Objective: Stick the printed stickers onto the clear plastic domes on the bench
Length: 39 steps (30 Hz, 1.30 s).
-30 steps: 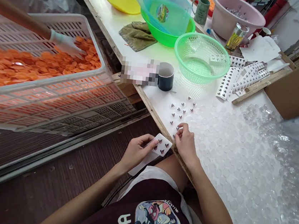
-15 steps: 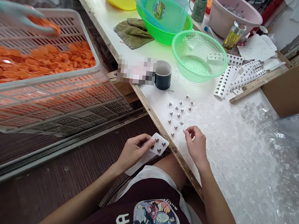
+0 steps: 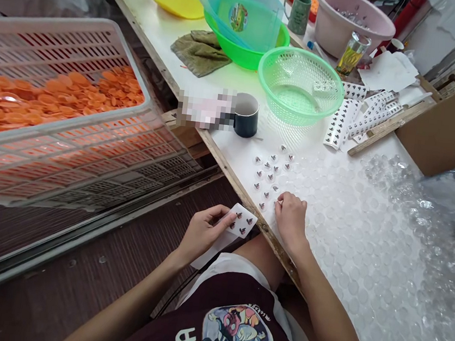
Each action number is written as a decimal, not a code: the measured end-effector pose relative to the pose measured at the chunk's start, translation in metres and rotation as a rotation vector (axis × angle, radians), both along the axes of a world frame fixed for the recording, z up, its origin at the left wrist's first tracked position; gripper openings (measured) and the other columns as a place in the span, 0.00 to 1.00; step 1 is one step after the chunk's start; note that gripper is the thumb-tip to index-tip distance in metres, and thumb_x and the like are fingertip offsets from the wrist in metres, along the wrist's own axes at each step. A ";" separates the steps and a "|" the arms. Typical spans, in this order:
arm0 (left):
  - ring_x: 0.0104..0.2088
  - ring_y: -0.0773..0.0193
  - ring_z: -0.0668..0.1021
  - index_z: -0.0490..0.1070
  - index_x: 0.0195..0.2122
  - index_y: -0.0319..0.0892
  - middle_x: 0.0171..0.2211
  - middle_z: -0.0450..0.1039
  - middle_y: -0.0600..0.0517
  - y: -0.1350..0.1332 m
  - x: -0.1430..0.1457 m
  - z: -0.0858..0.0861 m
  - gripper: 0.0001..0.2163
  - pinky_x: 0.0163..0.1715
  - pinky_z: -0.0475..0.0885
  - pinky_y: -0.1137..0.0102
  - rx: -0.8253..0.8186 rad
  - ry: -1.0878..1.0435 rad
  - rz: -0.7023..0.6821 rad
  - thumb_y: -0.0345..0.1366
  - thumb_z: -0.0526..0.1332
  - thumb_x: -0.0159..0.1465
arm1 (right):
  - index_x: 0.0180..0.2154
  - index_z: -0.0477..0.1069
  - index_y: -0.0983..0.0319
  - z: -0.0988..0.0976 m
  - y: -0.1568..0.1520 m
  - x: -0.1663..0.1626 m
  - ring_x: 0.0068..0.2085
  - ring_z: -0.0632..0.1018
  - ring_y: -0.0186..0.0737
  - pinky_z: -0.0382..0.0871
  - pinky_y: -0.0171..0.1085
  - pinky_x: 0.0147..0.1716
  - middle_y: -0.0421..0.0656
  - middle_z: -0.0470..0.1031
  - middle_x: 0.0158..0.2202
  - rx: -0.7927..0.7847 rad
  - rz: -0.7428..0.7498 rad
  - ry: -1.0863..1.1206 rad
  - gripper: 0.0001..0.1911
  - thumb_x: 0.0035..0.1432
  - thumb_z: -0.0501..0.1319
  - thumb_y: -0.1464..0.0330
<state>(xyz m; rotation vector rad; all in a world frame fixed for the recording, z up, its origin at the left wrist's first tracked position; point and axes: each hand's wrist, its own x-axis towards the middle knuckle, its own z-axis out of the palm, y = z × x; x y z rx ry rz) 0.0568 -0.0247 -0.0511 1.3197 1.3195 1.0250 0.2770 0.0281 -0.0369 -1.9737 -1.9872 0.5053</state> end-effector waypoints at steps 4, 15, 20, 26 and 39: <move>0.27 0.65 0.76 0.76 0.29 0.40 0.25 0.77 0.52 0.000 0.002 0.003 0.12 0.29 0.68 0.74 0.002 -0.004 -0.001 0.42 0.62 0.66 | 0.43 0.69 0.61 0.007 -0.004 -0.002 0.36 0.76 0.46 0.60 0.45 0.45 0.41 0.73 0.30 0.051 -0.030 0.069 0.07 0.61 0.59 0.70; 0.29 0.65 0.75 0.77 0.33 0.40 0.28 0.78 0.52 0.004 0.015 0.011 0.11 0.30 0.68 0.74 0.046 -0.027 -0.035 0.41 0.62 0.66 | 0.35 0.75 0.58 0.038 -0.037 -0.017 0.33 0.73 0.38 0.66 0.37 0.36 0.39 0.78 0.33 -0.179 0.092 0.612 0.04 0.58 0.63 0.65; 0.30 0.65 0.76 0.77 0.35 0.40 0.29 0.77 0.52 0.005 0.021 0.011 0.09 0.31 0.69 0.73 0.046 -0.083 -0.051 0.40 0.62 0.66 | 0.37 0.76 0.58 0.035 -0.038 -0.015 0.35 0.75 0.39 0.66 0.40 0.39 0.39 0.80 0.35 -0.148 0.107 0.589 0.05 0.61 0.62 0.65; 0.27 0.66 0.72 0.75 0.30 0.40 0.26 0.75 0.54 0.005 0.023 0.009 0.12 0.29 0.66 0.74 0.007 -0.083 -0.008 0.42 0.63 0.66 | 0.37 0.75 0.57 0.035 -0.045 -0.015 0.35 0.75 0.39 0.63 0.43 0.45 0.39 0.80 0.37 0.027 0.156 0.432 0.03 0.63 0.62 0.67; 0.26 0.66 0.71 0.75 0.27 0.40 0.24 0.74 0.53 0.004 0.025 0.010 0.15 0.27 0.65 0.74 0.018 0.001 -0.036 0.45 0.63 0.65 | 0.51 0.69 0.55 0.038 -0.038 -0.030 0.40 0.77 0.41 0.66 0.44 0.48 0.40 0.78 0.39 -0.057 0.050 0.663 0.18 0.59 0.63 0.65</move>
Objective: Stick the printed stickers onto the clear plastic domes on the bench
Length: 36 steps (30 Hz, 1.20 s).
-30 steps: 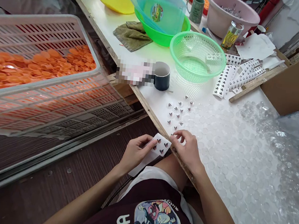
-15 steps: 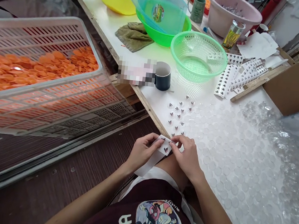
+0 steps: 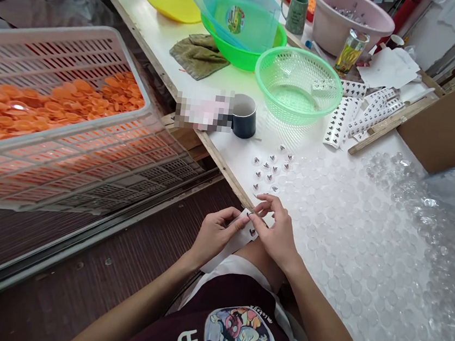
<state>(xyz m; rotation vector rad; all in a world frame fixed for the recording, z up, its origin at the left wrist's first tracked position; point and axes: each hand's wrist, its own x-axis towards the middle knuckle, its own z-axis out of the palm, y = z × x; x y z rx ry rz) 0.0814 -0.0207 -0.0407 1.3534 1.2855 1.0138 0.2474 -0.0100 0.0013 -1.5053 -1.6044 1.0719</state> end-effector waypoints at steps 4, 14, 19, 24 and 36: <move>0.27 0.65 0.72 0.76 0.30 0.40 0.25 0.75 0.52 -0.002 -0.001 0.000 0.13 0.28 0.66 0.73 0.010 0.026 -0.033 0.44 0.62 0.67 | 0.50 0.66 0.55 0.003 0.004 0.002 0.39 0.77 0.40 0.67 0.42 0.48 0.38 0.76 0.34 0.059 -0.076 0.114 0.16 0.59 0.63 0.67; 0.26 0.67 0.71 0.76 0.29 0.40 0.24 0.74 0.54 -0.004 -0.024 -0.009 0.13 0.27 0.64 0.74 -0.010 0.075 0.033 0.43 0.61 0.66 | 0.47 0.65 0.58 -0.017 0.006 0.034 0.37 0.77 0.41 0.68 0.41 0.43 0.39 0.77 0.33 -0.073 -0.127 -0.051 0.16 0.57 0.62 0.67; 0.26 0.67 0.71 0.76 0.29 0.40 0.24 0.74 0.54 -0.004 -0.024 -0.008 0.13 0.28 0.64 0.73 -0.016 0.096 0.047 0.43 0.62 0.66 | 0.47 0.64 0.58 -0.032 0.005 0.028 0.36 0.77 0.42 0.68 0.42 0.43 0.39 0.76 0.33 -0.074 -0.054 -0.192 0.15 0.57 0.59 0.70; 0.26 0.66 0.71 0.76 0.29 0.40 0.24 0.73 0.53 -0.003 -0.021 -0.009 0.14 0.27 0.65 0.73 -0.014 0.099 0.037 0.44 0.62 0.66 | 0.49 0.64 0.59 -0.032 0.008 0.019 0.35 0.76 0.44 0.64 0.45 0.46 0.41 0.76 0.33 0.020 0.070 -0.465 0.17 0.58 0.54 0.76; 0.26 0.66 0.71 0.76 0.29 0.40 0.24 0.74 0.53 -0.004 -0.022 -0.008 0.14 0.26 0.64 0.74 -0.020 0.081 0.040 0.43 0.62 0.66 | 0.38 0.70 0.59 -0.018 0.038 0.049 0.34 0.73 0.41 0.68 0.43 0.41 0.44 0.75 0.37 0.112 -0.164 -0.359 0.06 0.60 0.59 0.63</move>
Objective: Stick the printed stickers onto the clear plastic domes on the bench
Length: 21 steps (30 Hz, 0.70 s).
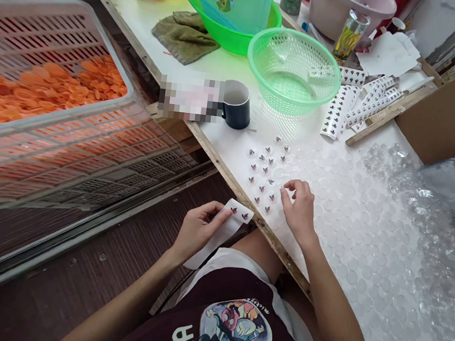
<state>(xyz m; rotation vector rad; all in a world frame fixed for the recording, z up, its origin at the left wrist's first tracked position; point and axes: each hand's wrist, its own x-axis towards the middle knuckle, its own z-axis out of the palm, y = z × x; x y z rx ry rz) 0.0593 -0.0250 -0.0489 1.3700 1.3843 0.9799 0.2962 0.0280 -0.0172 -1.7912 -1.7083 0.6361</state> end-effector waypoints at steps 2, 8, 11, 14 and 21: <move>0.26 0.66 0.71 0.76 0.29 0.40 0.24 0.74 0.53 0.001 0.001 0.001 0.14 0.26 0.64 0.74 -0.002 -0.002 -0.006 0.43 0.62 0.66 | 0.32 0.71 0.59 -0.001 0.010 0.006 0.33 0.73 0.41 0.68 0.42 0.39 0.45 0.76 0.35 -0.020 -0.017 0.040 0.07 0.59 0.60 0.63; 0.26 0.67 0.71 0.76 0.29 0.40 0.25 0.74 0.53 0.002 0.005 0.001 0.14 0.27 0.65 0.74 0.003 -0.023 -0.006 0.43 0.62 0.66 | 0.29 0.72 0.58 -0.010 0.025 0.004 0.31 0.74 0.41 0.67 0.40 0.34 0.42 0.77 0.29 -0.151 -0.010 0.092 0.05 0.55 0.61 0.64; 0.26 0.66 0.72 0.77 0.29 0.40 0.25 0.75 0.53 0.002 0.006 0.001 0.13 0.27 0.65 0.74 0.004 -0.030 -0.005 0.43 0.62 0.66 | 0.29 0.71 0.59 -0.015 0.028 -0.001 0.31 0.74 0.40 0.66 0.40 0.36 0.42 0.77 0.30 -0.173 0.006 -0.021 0.03 0.55 0.60 0.69; 0.26 0.66 0.72 0.77 0.29 0.40 0.25 0.75 0.53 0.002 0.006 0.002 0.13 0.28 0.65 0.73 0.001 -0.036 -0.007 0.43 0.62 0.66 | 0.32 0.69 0.59 -0.016 0.030 -0.005 0.32 0.75 0.41 0.64 0.43 0.43 0.41 0.76 0.30 -0.140 0.038 -0.198 0.03 0.57 0.59 0.72; 0.25 0.67 0.70 0.76 0.29 0.40 0.24 0.73 0.54 0.003 0.010 0.007 0.14 0.27 0.64 0.73 -0.005 -0.053 0.009 0.44 0.62 0.65 | 0.40 0.70 0.60 0.006 0.016 -0.012 0.39 0.76 0.47 0.61 0.47 0.47 0.48 0.77 0.39 0.009 0.037 -0.255 0.06 0.62 0.60 0.65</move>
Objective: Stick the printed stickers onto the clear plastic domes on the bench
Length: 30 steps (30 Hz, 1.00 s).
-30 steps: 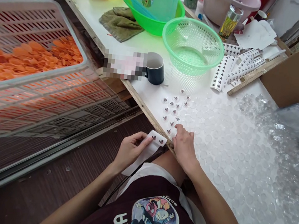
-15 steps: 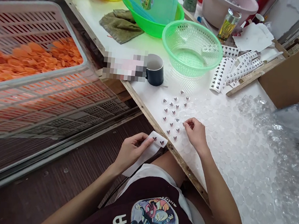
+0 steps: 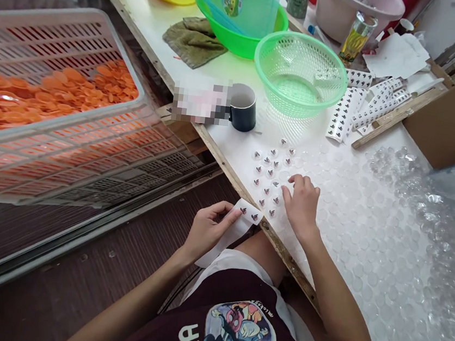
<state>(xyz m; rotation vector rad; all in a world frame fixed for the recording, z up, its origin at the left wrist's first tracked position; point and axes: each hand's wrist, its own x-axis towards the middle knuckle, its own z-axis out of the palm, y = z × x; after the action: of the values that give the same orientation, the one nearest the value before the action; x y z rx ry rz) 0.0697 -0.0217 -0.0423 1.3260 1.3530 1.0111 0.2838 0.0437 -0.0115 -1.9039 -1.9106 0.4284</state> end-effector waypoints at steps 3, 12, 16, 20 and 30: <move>0.25 0.67 0.69 0.75 0.28 0.40 0.23 0.72 0.54 0.001 0.002 0.002 0.15 0.27 0.64 0.73 -0.003 -0.017 0.029 0.45 0.62 0.65 | 0.40 0.73 0.59 0.015 -0.024 -0.010 0.35 0.75 0.41 0.65 0.42 0.42 0.44 0.79 0.39 -0.115 0.150 0.283 0.09 0.62 0.62 0.61; 0.31 0.64 0.76 0.77 0.36 0.40 0.32 0.79 0.51 0.006 0.013 0.007 0.10 0.33 0.70 0.72 -0.016 -0.173 -0.008 0.42 0.64 0.64 | 0.39 0.77 0.58 0.019 -0.054 -0.019 0.35 0.77 0.40 0.67 0.39 0.39 0.40 0.81 0.34 -0.271 0.180 0.504 0.07 0.61 0.62 0.64; 0.27 0.67 0.72 0.76 0.30 0.40 0.26 0.75 0.53 0.007 0.015 0.005 0.11 0.29 0.67 0.73 -0.032 -0.188 0.019 0.42 0.65 0.64 | 0.38 0.76 0.57 0.019 -0.057 -0.019 0.34 0.75 0.40 0.65 0.42 0.43 0.40 0.79 0.35 -0.117 0.187 0.377 0.04 0.62 0.62 0.67; 0.26 0.68 0.70 0.75 0.29 0.39 0.25 0.73 0.54 0.007 0.014 0.003 0.12 0.28 0.65 0.74 -0.050 -0.173 0.039 0.42 0.65 0.64 | 0.33 0.74 0.57 0.025 -0.056 -0.020 0.33 0.72 0.39 0.64 0.42 0.42 0.40 0.76 0.34 -0.016 0.167 0.384 0.04 0.62 0.62 0.67; 0.25 0.68 0.70 0.75 0.29 0.39 0.24 0.73 0.55 0.005 0.020 0.006 0.12 0.27 0.65 0.74 0.009 -0.138 -0.042 0.43 0.64 0.64 | 0.47 0.66 0.56 0.022 -0.044 -0.033 0.38 0.77 0.38 0.65 0.40 0.44 0.36 0.76 0.33 -0.167 0.147 0.737 0.14 0.59 0.64 0.68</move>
<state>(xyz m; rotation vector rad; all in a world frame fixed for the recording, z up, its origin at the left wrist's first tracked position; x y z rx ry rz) 0.0897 -0.0172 -0.0359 1.2622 1.2140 1.0608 0.2505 -0.0003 0.0100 -1.3988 -1.5359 1.1761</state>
